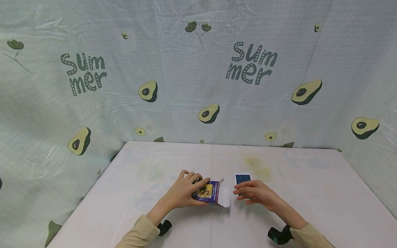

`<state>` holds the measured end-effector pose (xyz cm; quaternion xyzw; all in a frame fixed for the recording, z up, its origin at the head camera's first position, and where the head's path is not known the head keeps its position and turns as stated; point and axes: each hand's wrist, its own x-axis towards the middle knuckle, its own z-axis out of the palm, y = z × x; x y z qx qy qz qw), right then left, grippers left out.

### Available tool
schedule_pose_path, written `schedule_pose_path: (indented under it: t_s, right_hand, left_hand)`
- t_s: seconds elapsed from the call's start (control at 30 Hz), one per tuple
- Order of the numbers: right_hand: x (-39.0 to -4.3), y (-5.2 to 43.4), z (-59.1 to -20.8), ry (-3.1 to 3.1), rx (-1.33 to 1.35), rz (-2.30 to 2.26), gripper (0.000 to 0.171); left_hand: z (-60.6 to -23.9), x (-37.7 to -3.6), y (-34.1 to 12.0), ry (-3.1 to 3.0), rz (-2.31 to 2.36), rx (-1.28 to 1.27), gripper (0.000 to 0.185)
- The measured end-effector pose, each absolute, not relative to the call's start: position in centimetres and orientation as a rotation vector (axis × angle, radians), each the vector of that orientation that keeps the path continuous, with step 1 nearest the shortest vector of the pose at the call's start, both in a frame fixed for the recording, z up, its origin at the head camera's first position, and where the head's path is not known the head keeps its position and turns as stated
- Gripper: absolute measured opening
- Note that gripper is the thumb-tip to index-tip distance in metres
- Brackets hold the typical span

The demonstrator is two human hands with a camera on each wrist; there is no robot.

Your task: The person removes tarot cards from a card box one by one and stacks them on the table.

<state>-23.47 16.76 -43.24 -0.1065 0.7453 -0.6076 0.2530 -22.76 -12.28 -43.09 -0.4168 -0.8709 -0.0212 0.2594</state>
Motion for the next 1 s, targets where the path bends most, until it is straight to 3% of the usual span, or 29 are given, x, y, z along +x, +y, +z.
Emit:
schedule_pose_path:
  t_s: [0.33,1.0]
  right_hand:
    - [-23.6,16.0,-43.0,2.044,-0.316,-1.625,0.057]
    - [-23.2,14.9,-42.4,2.039,-0.319,-1.602,0.047]
  left_hand:
    - [-42.7,-22.9,-12.0,-2.391,-0.008,-1.121,0.075]
    - [-42.9,-23.0,-11.7,-2.413,0.010,-1.126,0.075]
